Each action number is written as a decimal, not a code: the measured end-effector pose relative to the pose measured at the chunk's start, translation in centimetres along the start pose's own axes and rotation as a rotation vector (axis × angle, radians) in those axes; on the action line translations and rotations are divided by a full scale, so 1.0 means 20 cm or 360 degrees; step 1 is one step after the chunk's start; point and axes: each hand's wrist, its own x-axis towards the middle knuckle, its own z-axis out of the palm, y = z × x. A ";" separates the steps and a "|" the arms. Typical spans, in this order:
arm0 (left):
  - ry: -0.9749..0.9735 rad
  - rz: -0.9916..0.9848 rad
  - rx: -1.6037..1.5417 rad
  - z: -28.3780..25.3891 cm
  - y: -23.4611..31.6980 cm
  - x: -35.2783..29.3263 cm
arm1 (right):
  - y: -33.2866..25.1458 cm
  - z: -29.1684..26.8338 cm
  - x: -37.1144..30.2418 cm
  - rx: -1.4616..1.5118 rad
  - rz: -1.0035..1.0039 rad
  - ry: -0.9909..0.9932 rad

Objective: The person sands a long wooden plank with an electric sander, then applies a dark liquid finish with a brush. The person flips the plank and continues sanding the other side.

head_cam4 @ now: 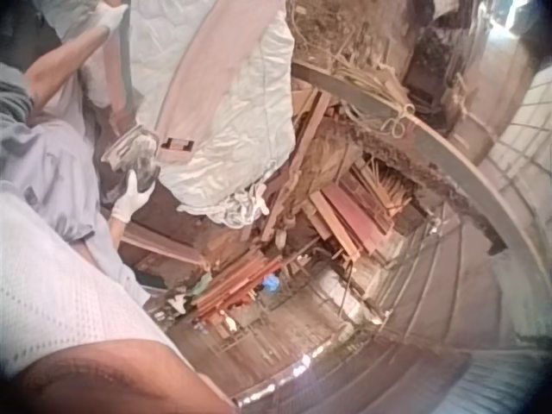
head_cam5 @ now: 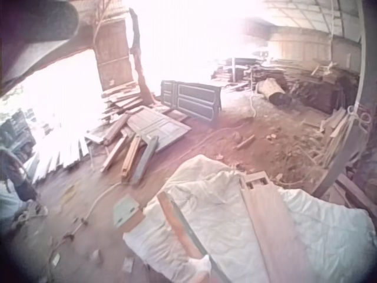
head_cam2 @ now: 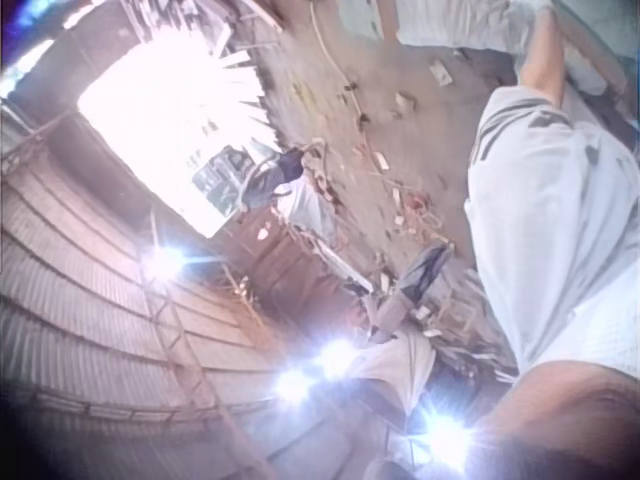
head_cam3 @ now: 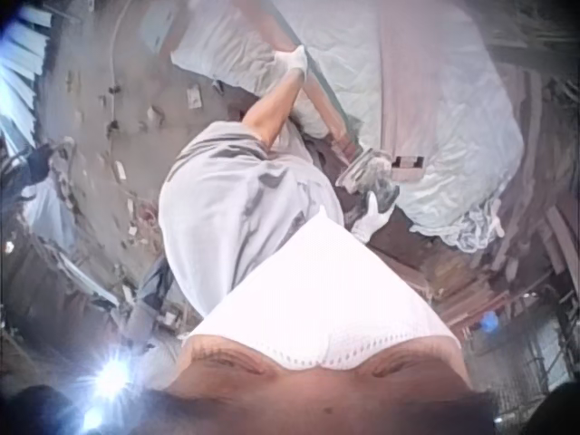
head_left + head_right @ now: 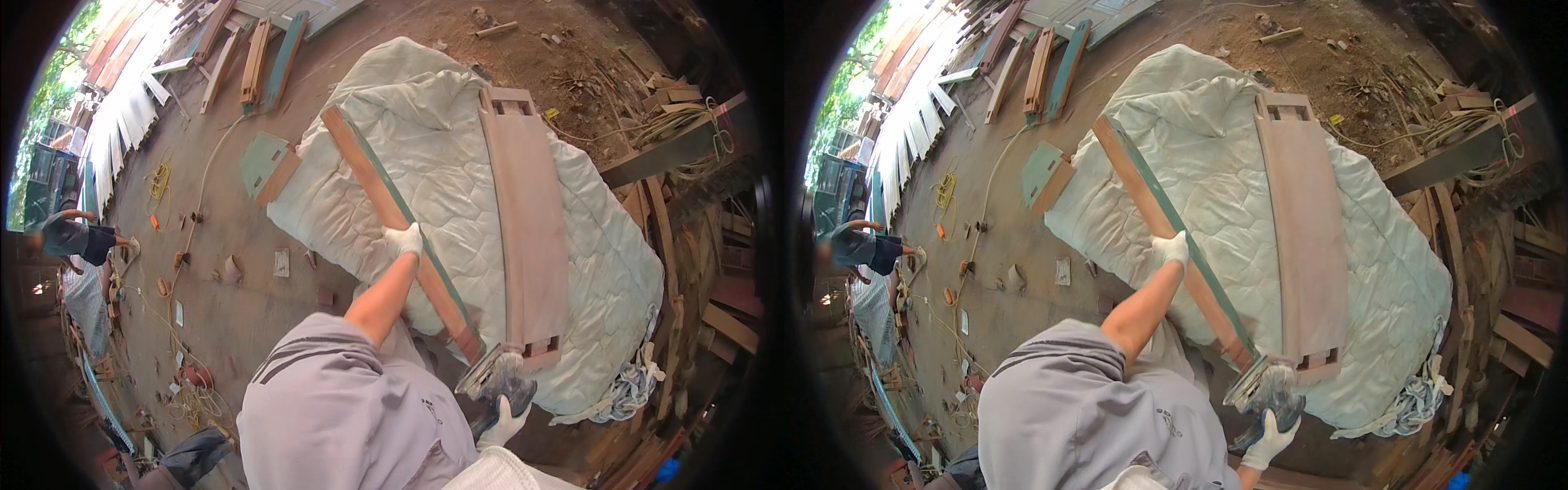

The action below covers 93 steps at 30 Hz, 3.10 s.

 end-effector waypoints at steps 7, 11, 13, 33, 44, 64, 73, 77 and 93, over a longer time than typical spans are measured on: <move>-0.0045 0.0005 0.0195 0.10 -0.01 0.10 | -0.04 0.28 0.29 -0.0919 -0.0481 -0.0381; -0.0264 0.0212 -0.0260 0.06 -0.29 0.44 | 0.05 0.52 0.39 -0.1095 -0.0568 -0.0700; -0.0263 0.0525 -0.0185 0.01 -0.37 0.57 | 0.11 0.71 0.41 -0.1065 -0.0713 -0.0946; -0.0955 0.0166 0.0167 0.02 -0.05 0.73 | -0.16 1.70 0.40 -0.1608 -0.0639 -0.1228; -0.0529 0.0949 -0.0066 -0.51 0.40 0.52 | -0.15 2.60 0.41 -0.1427 -0.0765 -0.1257; -0.0829 0.1277 0.0266 -0.41 0.56 0.35 | -0.18 2.54 0.30 -0.1484 -0.0873 -0.1312; -0.0899 0.1282 0.0301 -0.26 -0.02 -0.19 | 0.01 2.08 0.17 -0.1486 -0.1037 -0.1545; -0.1012 0.1291 0.0320 -0.26 -0.03 -0.28 | 0.02 2.06 0.18 -0.1467 -0.1139 -0.1536; -0.0403 0.1180 0.0147 -0.39 0.26 0.04 | 0.07 2.34 0.43 -0.1444 -0.1312 -0.1450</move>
